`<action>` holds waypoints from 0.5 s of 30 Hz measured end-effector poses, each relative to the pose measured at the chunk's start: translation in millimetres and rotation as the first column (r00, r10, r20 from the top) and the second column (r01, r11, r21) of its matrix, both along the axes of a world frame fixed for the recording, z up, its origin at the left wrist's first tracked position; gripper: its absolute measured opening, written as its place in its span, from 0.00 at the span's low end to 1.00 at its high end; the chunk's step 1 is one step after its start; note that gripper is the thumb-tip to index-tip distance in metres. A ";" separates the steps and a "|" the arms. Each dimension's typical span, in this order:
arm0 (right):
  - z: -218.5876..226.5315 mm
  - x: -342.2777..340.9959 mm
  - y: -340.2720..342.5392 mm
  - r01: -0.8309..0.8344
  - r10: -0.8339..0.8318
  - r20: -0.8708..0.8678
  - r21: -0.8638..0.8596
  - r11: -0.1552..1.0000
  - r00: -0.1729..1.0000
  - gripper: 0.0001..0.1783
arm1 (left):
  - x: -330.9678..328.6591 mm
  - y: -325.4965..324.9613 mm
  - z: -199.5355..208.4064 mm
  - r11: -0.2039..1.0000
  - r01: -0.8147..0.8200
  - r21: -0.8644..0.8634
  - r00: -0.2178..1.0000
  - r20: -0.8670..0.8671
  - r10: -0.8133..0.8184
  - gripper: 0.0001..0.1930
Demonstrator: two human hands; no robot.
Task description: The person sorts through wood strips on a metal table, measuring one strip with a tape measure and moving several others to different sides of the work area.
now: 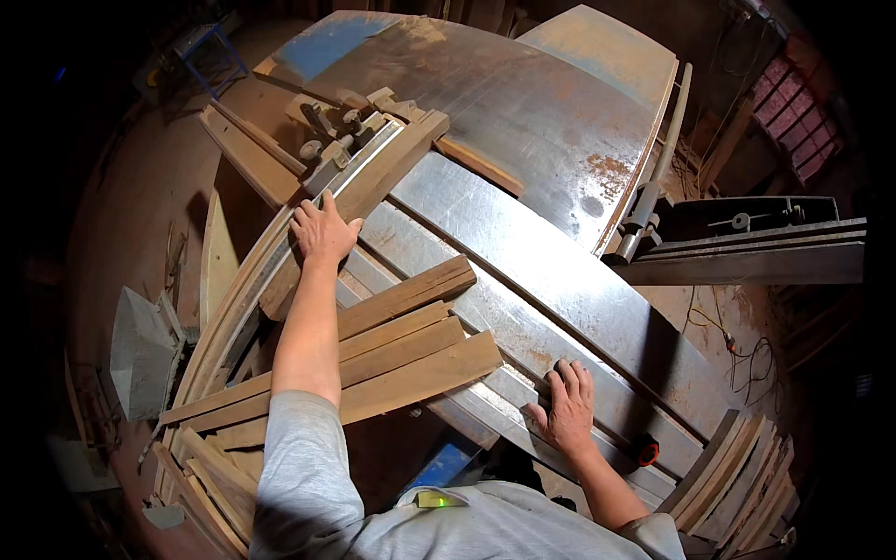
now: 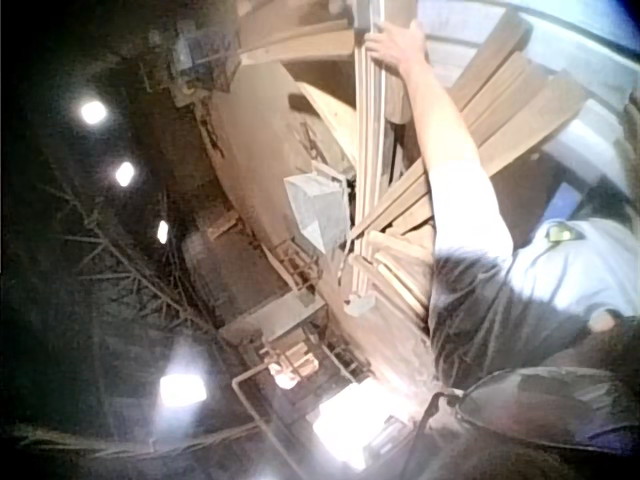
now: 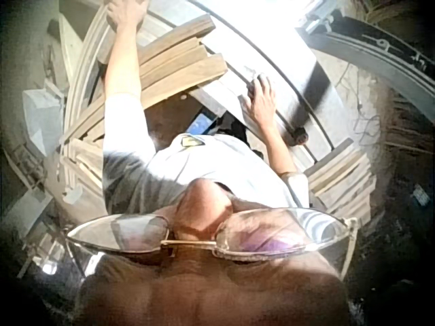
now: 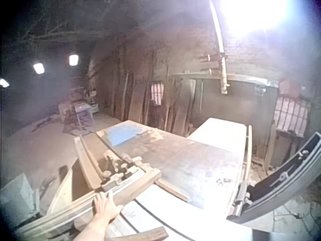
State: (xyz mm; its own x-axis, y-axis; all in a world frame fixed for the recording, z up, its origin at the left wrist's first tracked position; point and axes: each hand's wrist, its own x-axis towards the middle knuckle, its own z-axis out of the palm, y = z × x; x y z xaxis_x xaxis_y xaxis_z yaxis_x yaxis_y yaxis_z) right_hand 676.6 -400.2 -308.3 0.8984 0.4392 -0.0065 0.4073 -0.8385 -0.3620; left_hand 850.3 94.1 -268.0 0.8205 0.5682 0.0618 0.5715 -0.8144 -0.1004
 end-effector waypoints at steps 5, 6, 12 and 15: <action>-0.7 1.0 0.2 -0.007 0.007 0.017 0.015 1.000 1.000 0.41 | -0.3 2.7 -1.7 1.000 0.008 0.024 1.000 0.003 -0.008 0.48; -1.2 0.6 0.2 -0.004 0.004 0.014 0.016 1.000 1.000 0.41 | -0.4 2.6 -1.2 1.000 0.009 0.023 1.000 0.003 -0.010 0.48; 0.4 0.3 1.6 0.008 -0.008 0.014 0.021 1.000 1.000 0.40 | -0.2 3.3 -1.1 1.000 0.001 0.022 1.000 -0.006 -0.001 0.48; -1.3 0.3 1.3 0.004 -0.004 0.023 0.026 1.000 1.000 0.40 | 0.1 4.1 -2.6 0.999 0.003 0.038 1.000 -0.002 -0.003 0.48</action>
